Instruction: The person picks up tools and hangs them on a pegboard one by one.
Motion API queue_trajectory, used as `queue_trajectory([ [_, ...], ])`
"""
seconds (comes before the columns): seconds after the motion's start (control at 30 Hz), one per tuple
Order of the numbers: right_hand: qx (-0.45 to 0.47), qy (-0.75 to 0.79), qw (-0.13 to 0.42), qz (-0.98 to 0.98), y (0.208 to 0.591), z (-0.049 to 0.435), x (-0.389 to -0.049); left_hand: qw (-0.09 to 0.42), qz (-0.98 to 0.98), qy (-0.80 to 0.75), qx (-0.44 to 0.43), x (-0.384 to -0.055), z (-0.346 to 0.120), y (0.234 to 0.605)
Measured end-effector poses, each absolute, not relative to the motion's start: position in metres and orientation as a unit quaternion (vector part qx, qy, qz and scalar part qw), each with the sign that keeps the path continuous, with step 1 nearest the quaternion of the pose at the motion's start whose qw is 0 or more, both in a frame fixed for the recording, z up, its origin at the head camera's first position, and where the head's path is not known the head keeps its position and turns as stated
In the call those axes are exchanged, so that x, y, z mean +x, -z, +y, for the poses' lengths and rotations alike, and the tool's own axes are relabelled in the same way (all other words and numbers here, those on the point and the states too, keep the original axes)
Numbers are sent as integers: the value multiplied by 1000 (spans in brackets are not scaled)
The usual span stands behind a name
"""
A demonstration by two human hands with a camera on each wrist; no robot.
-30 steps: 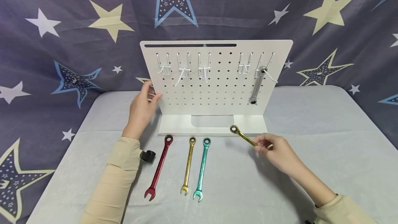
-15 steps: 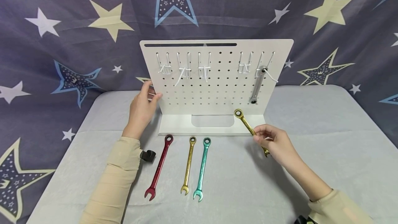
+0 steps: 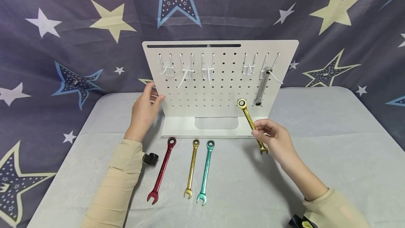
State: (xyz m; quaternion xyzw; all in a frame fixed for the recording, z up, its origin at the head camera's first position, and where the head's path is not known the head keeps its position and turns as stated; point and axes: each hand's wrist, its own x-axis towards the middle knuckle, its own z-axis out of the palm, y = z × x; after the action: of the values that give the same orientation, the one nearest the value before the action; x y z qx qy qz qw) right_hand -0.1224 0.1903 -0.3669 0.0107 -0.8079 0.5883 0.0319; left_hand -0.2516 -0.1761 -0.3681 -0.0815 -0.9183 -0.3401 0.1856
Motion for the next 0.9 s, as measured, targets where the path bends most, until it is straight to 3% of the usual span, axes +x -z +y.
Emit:
queue_trajectory([
  [0.9,60,-775,98,-621,346,174,-138,190,-918,339,-81,-253,-176,370],
])
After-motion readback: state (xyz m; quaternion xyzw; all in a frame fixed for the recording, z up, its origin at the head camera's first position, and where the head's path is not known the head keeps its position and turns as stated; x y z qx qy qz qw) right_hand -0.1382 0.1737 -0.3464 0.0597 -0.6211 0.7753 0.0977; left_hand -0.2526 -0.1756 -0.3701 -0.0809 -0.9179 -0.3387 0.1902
